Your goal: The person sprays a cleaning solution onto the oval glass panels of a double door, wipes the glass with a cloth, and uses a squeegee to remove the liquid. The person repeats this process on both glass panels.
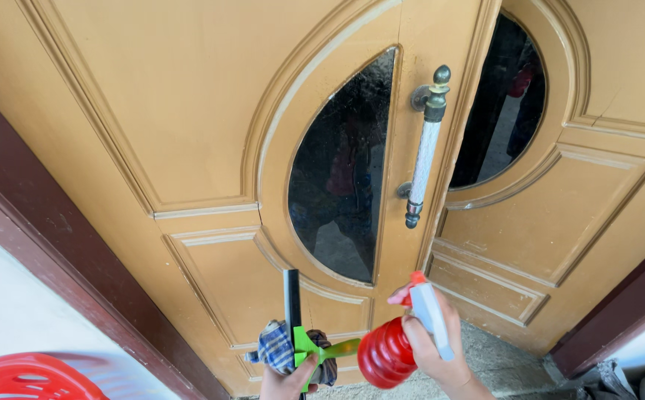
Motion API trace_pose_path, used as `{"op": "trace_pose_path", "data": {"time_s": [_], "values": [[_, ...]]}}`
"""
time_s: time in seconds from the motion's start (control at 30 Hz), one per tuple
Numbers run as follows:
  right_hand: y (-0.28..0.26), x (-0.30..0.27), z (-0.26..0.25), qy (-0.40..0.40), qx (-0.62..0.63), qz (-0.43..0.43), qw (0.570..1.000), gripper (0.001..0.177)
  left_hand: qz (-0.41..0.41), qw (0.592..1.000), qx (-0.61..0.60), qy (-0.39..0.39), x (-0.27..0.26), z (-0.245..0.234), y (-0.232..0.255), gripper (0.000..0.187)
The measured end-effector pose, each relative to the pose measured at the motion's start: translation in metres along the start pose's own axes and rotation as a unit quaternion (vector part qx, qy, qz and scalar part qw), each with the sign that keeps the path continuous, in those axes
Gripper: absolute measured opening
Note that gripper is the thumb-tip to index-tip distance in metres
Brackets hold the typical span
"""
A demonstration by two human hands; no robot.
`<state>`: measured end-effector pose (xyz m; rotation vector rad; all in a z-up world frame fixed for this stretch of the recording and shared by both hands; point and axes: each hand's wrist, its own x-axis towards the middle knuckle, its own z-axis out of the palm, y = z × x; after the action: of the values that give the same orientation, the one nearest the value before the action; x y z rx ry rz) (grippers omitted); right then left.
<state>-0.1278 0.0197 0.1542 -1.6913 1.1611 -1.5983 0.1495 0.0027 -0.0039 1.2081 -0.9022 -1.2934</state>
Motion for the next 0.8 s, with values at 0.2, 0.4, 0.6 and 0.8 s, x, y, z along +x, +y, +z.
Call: {"op": "trace_pose_path", "data": {"time_s": [0.2,0.4,0.6,0.8], "values": [[0.022,-0.022,0.007,-0.102,0.056,-0.065,0.991,0.045,-0.053,0.993,-0.013,0.109,-0.01,-0.017,-0.063,0.056],[0.063,-0.052,0.009,-0.08,0.027,0.036,0.996,0.037,0.02,0.998,0.002,0.067,-0.021,-0.026,-0.054,0.063],[0.067,-0.06,0.016,-0.045,0.064,0.015,0.997,0.048,0.039,0.996,0.011,0.074,-0.017,-0.029,-0.051,0.063],[0.076,-0.061,0.007,-0.063,0.052,0.003,0.997,0.051,-0.003,0.997,0.034,0.073,-0.018,-0.022,-0.052,0.058]]}}
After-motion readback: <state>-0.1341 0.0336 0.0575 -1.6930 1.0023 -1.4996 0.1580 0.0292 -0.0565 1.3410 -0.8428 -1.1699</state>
